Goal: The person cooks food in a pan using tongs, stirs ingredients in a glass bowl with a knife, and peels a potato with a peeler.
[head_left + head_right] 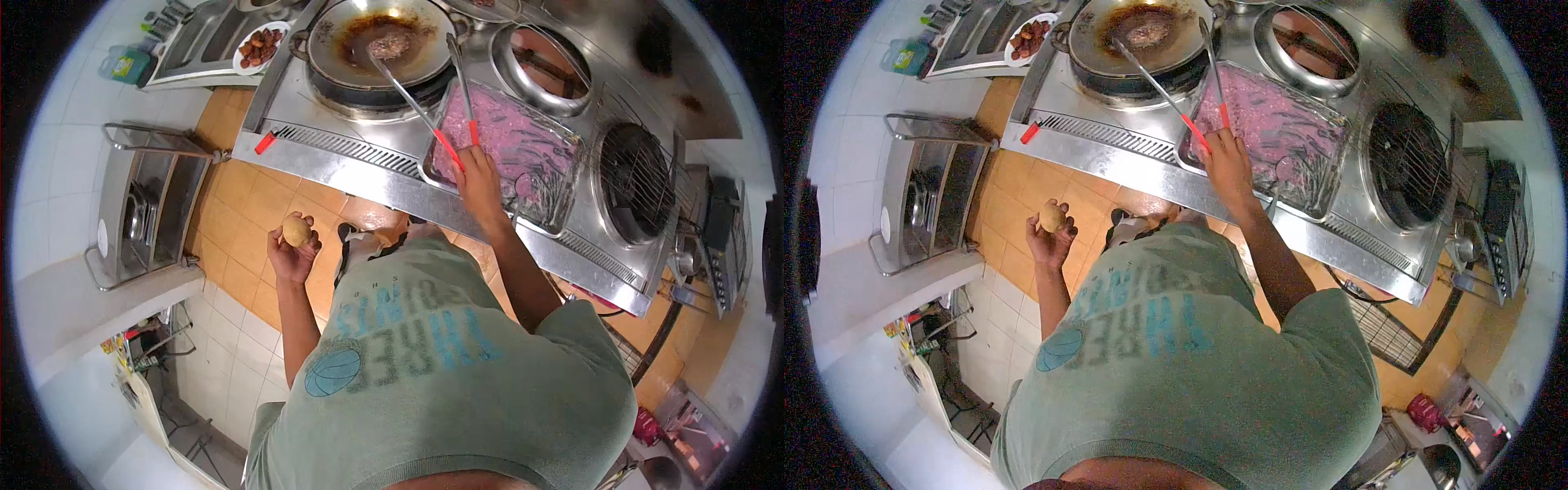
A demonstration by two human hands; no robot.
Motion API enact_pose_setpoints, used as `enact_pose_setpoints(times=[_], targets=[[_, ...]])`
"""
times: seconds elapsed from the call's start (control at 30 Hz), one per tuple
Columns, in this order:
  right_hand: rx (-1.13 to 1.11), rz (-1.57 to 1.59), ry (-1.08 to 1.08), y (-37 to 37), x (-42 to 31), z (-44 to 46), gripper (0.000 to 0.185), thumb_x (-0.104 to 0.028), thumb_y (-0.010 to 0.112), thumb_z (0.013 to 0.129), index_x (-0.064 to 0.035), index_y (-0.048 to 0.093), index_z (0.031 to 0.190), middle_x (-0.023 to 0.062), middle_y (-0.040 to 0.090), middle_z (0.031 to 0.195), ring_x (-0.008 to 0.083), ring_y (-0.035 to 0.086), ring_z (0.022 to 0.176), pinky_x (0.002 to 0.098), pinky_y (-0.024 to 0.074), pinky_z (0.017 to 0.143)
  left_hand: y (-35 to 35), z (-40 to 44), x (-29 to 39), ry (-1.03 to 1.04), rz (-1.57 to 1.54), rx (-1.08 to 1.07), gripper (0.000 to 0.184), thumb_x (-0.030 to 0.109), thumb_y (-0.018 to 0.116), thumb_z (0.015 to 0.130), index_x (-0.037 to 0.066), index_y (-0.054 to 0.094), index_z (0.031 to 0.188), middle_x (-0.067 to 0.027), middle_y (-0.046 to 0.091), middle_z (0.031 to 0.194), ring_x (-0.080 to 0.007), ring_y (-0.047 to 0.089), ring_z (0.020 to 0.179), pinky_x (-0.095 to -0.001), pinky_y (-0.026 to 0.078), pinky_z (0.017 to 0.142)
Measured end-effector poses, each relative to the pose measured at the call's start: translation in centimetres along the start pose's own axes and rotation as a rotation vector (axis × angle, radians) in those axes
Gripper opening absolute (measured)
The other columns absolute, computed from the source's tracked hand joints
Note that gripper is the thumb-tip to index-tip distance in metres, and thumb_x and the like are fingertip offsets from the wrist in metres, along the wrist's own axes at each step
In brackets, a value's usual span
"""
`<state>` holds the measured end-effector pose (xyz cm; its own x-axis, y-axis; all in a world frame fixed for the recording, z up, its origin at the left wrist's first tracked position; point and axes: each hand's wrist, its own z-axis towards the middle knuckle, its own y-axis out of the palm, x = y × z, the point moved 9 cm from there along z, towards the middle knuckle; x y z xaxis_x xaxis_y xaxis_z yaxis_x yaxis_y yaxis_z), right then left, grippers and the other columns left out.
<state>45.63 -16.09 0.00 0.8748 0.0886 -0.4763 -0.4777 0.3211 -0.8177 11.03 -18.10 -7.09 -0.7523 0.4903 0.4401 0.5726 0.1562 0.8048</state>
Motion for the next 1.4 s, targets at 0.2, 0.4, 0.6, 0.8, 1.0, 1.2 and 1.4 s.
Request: enact_pose_setpoints(times=[0.2,0.4,0.6,0.8,1.0,1.2,1.4], targets=[[-0.046,-0.027,0.011,0.2,1.0,0.2,0.016,-0.014,0.058,0.082,-0.0058,0.055,0.095,0.0118,0.051,0.094,0.0338,0.055,0.083,0.0429,0.0464,0.071,1.7,1.8,-0.7,-0.043,0.022,-0.042,0.042,0.035,0.044,0.082,0.006,0.051,0.110,-0.0130,0.054,0.098,-0.0234,0.053,0.065,-0.0317,0.046,0.058],[-0.086,0.023,-0.005,0.7,0.5,1.1,0.017,-0.018,0.058,0.082,-0.0091,0.057,0.097,0.0093,0.053,0.091,0.0348,0.056,0.082,0.0439,0.0478,0.068,2.6,2.8,-1.0,-0.045,0.031,-0.076,0.042,0.036,0.044,0.082,0.005,0.051,0.110,-0.0132,0.054,0.100,-0.0231,0.052,0.065,-0.0311,0.046,0.058],[-0.009,0.088,0.031,-1.8,1.1,-0.3,0.019,-0.017,0.062,0.081,-0.0079,0.061,0.097,0.0142,0.048,0.112,0.0357,0.055,0.095,0.0421,0.0496,0.071,2.8,3.2,-1.9,-0.085,0.045,-0.082,0.042,0.036,0.044,0.082,0.005,0.052,0.110,-0.0133,0.054,0.099,-0.0226,0.052,0.067,-0.0306,0.045,0.059],[0.211,0.155,0.184,-10.2,6.7,-11.9,0.012,-0.002,0.065,0.076,0.0002,0.060,0.087,0.0238,0.028,0.140,0.0390,0.034,0.127,0.0402,0.0379,0.096,4.3,5.0,-3.3,-0.188,0.048,-0.132,0.042,0.035,0.046,0.082,0.006,0.050,0.111,-0.0122,0.054,0.099,-0.0219,0.052,0.069,-0.0307,0.045,0.059],[0.183,-0.213,0.461,-15.6,10.8,-31.9,0.015,-0.004,0.056,0.085,0.0011,0.054,0.098,0.0195,0.034,0.137,0.0327,0.044,0.119,0.0356,0.0463,0.086,6.7,7.1,-6.5,-0.325,0.128,-0.189,0.041,0.035,0.048,0.081,0.005,0.051,0.110,-0.0126,0.054,0.099,-0.0218,0.051,0.067,-0.0300,0.044,0.059],[0.263,-0.355,0.769,-15.7,12.7,-41.2,0.008,-0.004,0.058,0.084,0.0014,0.055,0.089,0.0200,0.032,0.138,0.0367,0.039,0.123,0.0376,0.0472,0.086,8.4,8.3,-10.1,-0.446,0.192,-0.209,0.042,0.036,0.048,0.081,0.006,0.052,0.109,-0.0117,0.054,0.099,-0.0216,0.050,0.066,-0.0297,0.043,0.059],[0.497,-0.181,0.823,-14.4,14.0,-38.7,0.035,-0.012,0.062,0.084,-0.0002,0.049,0.114,0.0177,0.036,0.133,0.0289,0.045,0.114,0.0357,0.0475,0.084,10.0,8.8,-10.6,-0.465,0.234,-0.263,0.043,0.038,0.047,0.081,0.006,0.052,0.109,-0.0109,0.053,0.099,-0.0209,0.048,0.066,-0.0294,0.043,0.059]])
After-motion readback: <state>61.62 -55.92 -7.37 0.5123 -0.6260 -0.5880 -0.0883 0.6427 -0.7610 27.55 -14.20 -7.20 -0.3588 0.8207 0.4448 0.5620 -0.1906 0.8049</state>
